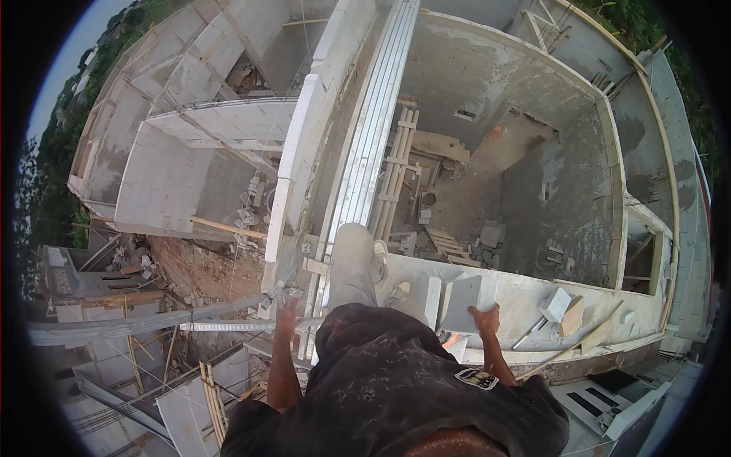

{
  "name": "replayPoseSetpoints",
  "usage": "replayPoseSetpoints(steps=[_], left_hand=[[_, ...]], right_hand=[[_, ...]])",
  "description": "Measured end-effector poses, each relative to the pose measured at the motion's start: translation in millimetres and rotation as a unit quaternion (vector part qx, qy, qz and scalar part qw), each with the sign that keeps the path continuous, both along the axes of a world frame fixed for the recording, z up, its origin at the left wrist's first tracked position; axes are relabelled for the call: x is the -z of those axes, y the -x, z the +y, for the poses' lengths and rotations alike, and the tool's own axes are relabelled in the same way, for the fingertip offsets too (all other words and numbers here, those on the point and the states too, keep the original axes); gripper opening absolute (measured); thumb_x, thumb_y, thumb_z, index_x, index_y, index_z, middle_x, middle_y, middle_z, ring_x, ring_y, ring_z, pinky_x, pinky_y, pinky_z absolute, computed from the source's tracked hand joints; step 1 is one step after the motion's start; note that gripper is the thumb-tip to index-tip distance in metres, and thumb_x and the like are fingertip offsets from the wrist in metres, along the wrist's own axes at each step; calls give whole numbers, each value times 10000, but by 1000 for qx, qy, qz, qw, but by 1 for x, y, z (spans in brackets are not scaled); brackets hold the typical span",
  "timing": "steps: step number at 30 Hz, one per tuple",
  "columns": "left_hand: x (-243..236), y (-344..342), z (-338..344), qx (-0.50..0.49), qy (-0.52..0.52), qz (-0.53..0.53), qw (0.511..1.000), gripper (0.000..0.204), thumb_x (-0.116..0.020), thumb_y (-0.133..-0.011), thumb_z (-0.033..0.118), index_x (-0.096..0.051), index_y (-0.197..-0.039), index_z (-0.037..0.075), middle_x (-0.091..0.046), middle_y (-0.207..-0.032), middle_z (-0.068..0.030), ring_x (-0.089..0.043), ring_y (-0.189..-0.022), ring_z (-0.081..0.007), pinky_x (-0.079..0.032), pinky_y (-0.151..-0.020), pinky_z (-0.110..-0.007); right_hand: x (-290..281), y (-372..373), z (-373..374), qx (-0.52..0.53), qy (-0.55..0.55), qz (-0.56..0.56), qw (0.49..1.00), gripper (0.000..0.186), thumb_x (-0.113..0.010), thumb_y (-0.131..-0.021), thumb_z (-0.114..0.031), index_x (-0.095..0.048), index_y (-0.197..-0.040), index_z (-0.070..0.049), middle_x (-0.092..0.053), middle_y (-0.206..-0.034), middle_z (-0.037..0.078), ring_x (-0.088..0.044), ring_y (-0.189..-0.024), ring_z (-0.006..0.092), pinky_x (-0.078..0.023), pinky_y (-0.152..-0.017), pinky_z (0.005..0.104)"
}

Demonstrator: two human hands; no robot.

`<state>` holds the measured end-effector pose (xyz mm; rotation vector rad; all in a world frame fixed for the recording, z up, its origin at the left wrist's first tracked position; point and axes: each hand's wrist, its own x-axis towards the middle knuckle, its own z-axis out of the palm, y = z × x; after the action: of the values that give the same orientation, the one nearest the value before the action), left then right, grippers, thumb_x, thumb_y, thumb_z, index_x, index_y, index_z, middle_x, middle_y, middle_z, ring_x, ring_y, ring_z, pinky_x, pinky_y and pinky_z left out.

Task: The person applies mortar from a bucket onto a wall with a trowel, then lays concrete blocks onto the mortar by hand.

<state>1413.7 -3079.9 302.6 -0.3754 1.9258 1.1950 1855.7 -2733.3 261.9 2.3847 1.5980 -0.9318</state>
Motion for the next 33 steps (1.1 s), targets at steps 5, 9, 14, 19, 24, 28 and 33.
replayPoseSetpoints(steps=[5, 9, 14, 19, 24, 28, 33], left_hand=[[-30, 59, 39, 38, -46, 80, 995, 875, -625, -915, 457, -65, -1550, 236, -466, -1411, -150, -531, -1192, -347, -450, -917, -514], [-41, 125, 60, -54, -111, 136, 983, 838, -622, -936, 398, -84, -1555, 222, -502, -1371, -164, -579, -1140, -312, -463, -910, -474], [-81, 259, 97, -72, -149, 190, 968, 763, -591, -971, 310, -113, -1551, 179, -539, -1348, -139, -573, -1146, -280, -453, -935, -460], [-140, 424, 117, -47, -110, 294, 948, 733, -577, -981, 310, -135, -1549, 172, -584, -1307, -97, -582, -1111, -242, -445, -936, -402], [-209, 560, 142, -7, -92, 345, 934, 740, -570, -985, 334, -124, -1553, 172, -564, -1333, -98, -574, -1147, -254, -435, -917, -393], [-240, 602, 191, -7, -94, 320, 943, 748, -573, -981, 329, -112, -1554, 195, -554, -1337, -106, -569, -1160, -264, -435, -926, -429], [-218, 613, 232, -2, -108, 255, 961, 757, -594, -968, 318, -120, -1550, 218, -550, -1325, -109, -575, -1136, -262, -452, -893, -450]], right_hand=[[-29, 65, 22, -148, 31, -52, 987, 999, -842, -578, -441, -391, -1357, -8, -555, -1293, 214, -574, -1167, 386, -470, -973, 474], [-27, 115, 52, -167, 42, -29, 985, 987, -842, -577, -447, -395, -1348, -23, -564, -1274, 204, -580, -1159, 376, -468, -974, 473], [-6, 189, 93, -200, 14, -28, 979, 941, -840, -596, -420, -370, -1325, -55, -557, -1248, 176, -599, -1114, 397, -498, -917, 509], [-42, 272, 126, -158, 8, -30, 987, 940, -844, -599, -415, -367, -1323, -52, -552, -1259, 176, -604, -1103, 396, -500, -918, 506], [-98, 322, 137, -78, -14, -39, 996, 966, -836, -618, -424, -347, -1362, -48, -545, -1286, 173, -581, -1147, 384, -469, -956, 502], [-127, 346, 143, -64, 18, -59, 996, 1013, -835, -598, -446, -341, -1387, -48, -541, -1296, 181, -562, -1179, 376, -457, -971, 494], [-142, 386, 157, -72, 53, -75, 993, 1017, -839, -583, -443, -355, -1378, -33, -541, -1304, 184, -558, -1189, 367, -453, -981, 483]])
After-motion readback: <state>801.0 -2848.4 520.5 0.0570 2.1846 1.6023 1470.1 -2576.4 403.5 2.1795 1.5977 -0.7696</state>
